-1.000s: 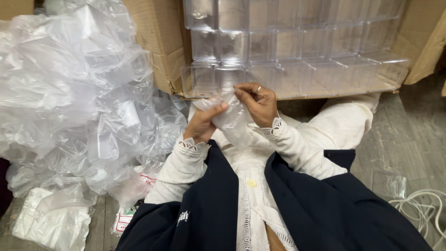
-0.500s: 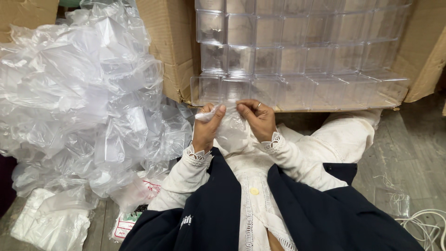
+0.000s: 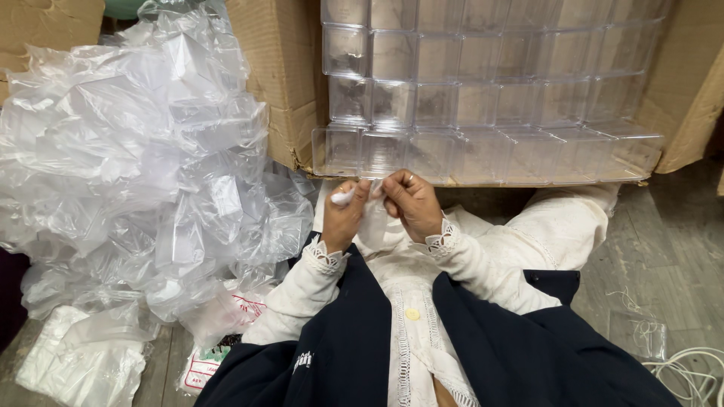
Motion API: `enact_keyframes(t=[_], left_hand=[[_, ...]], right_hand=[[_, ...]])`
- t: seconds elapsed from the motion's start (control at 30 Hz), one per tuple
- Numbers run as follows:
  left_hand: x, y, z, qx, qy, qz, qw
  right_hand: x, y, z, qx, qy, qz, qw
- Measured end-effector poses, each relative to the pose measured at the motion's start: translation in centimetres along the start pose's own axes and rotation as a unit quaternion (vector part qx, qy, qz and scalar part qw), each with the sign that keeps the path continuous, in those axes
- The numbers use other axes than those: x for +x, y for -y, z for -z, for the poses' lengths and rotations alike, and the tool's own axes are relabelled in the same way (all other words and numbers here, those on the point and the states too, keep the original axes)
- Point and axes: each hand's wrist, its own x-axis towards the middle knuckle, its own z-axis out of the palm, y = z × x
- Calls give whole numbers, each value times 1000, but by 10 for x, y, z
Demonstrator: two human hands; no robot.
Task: The person sits on the floor and removes clear plastic boxes from plastic wrapping one at a time, then places the unwrapped boxes into a cardboard box in front of them. They occasionally reach into the box to arrange the stacked boxes and pull new wrapped boxes from a pile beside them.
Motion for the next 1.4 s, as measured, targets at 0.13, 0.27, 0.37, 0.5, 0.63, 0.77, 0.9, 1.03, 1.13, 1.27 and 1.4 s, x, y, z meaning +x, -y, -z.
enact_keyframes(t=[0.13,0.27,0.37,0.5,0.63,0.77,0.9,1.03,1.13,1.27,1.4], left_hand=[[-2,14,25,-84,59,83,991],[-26,13,100,-372,171,139,902],[-40,16,143,-352,268,191,876],[-7,15,145,-38,177,50,982],[84,3,123,188,-46,-79,978],[148,15,112,254,-58,-61,963],[157,31,110,137,-2,-26,990],[131,41,124,269,10,-365,891],[88,59,136,83,-37,-120,989],[38,116,136,52,16,74,996],[18,147,140,191,79,14,978]], right_hand=[[5,-4,17,100,5,-108,989],[-8,3,48,-32,64,-156,985],[-22,1,54,-145,182,-195,953],[19,-10,30,-541,97,-2,836],[107,-16,6,-692,-37,229,683],[143,-31,1,-765,-61,154,622],[137,-39,5,-696,-96,190,686],[118,-39,3,-506,-109,204,831],[81,-51,12,-288,-69,60,953],[25,-95,45,-144,-47,-98,984],[14,-129,69,-361,104,66,924]])
